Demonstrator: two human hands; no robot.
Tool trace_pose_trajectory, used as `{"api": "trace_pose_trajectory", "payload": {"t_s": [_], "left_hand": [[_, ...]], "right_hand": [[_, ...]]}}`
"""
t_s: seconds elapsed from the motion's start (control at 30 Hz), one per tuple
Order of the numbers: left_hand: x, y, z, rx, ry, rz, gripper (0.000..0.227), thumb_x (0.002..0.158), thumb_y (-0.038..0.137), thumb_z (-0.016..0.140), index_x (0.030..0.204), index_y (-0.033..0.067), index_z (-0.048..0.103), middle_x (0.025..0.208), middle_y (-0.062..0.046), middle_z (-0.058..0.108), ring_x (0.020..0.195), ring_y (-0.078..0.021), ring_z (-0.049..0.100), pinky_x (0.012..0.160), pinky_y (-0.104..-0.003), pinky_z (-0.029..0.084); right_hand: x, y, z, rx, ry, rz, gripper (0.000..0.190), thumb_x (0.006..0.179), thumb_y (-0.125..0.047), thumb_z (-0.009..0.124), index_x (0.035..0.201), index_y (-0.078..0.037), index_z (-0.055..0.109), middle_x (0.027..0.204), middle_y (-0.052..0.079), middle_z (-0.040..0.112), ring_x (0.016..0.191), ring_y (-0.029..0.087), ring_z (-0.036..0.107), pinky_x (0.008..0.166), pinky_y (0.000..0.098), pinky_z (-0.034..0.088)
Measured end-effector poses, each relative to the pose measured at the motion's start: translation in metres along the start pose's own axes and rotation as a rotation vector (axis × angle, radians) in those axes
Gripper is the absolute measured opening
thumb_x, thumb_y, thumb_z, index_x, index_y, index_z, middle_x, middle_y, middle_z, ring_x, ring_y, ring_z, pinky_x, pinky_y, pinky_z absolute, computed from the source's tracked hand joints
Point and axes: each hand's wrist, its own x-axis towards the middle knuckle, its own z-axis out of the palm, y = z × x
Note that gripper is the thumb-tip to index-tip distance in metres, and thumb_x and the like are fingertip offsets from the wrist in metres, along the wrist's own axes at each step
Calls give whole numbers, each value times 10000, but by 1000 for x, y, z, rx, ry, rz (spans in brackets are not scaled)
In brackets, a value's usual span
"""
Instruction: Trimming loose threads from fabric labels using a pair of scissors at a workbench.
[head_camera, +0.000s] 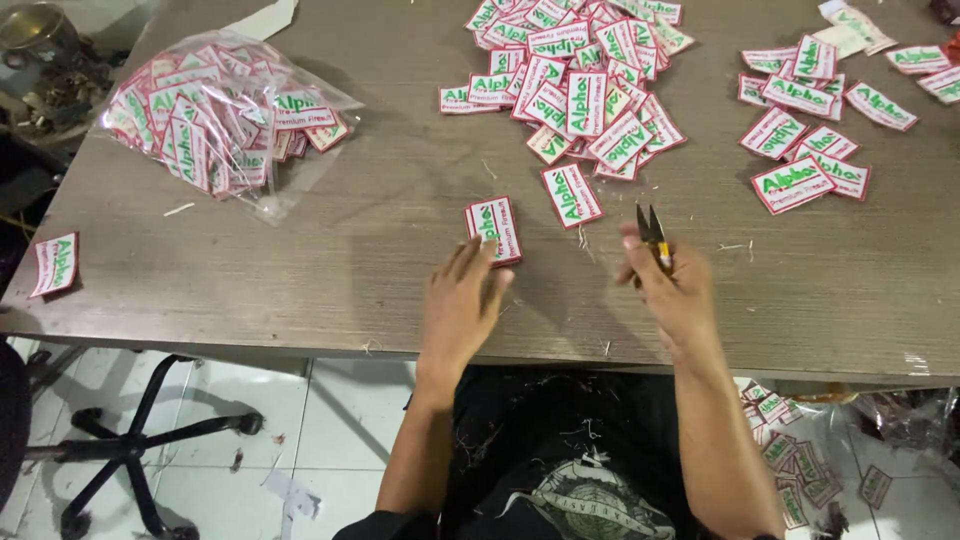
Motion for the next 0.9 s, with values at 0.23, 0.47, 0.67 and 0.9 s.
{"api": "trace_pose_trajectory", "payload": {"t_s": [0.23,0.47,0.67,0.9], "left_hand": [[-9,-21,38,86,114,158,420,1010,535,574,888,159,714,1219,-84,710,1226,-330,609,978,-514,480],[-13,-15,31,-40,122,130,272,903,404,771,874,150,678,1093,-94,728,1143,-350,646,912,-435,503],[-13,-13,25,-60,52,41,408,934,340,745,1226,76,639,1216,-208,681,1300,-416,546,1072,-510,416],[-15,-18,33,-11,-32,-38,530,959,334,698,1417,98,573,1208,-174,706,1289,-359,557,1143,-493,341]], "right_hand": [[10,48,-14,-216,-18,-3,286,1057,-371,635,1093,-126,779,679,57,608,563,128,528,538,254,435],[55,36,6,-941,-222,52,368,998,-331,631,1263,-89,714,945,182,746,843,333,732,721,427,552],[69,27,15,-1044,-311,34,547,939,-285,603,1485,-252,589,1203,176,739,1114,419,696,933,534,532],[44,7,19,-824,-349,4,318,924,-239,605,1170,-114,764,1050,209,764,1049,453,705,866,476,548]]}}
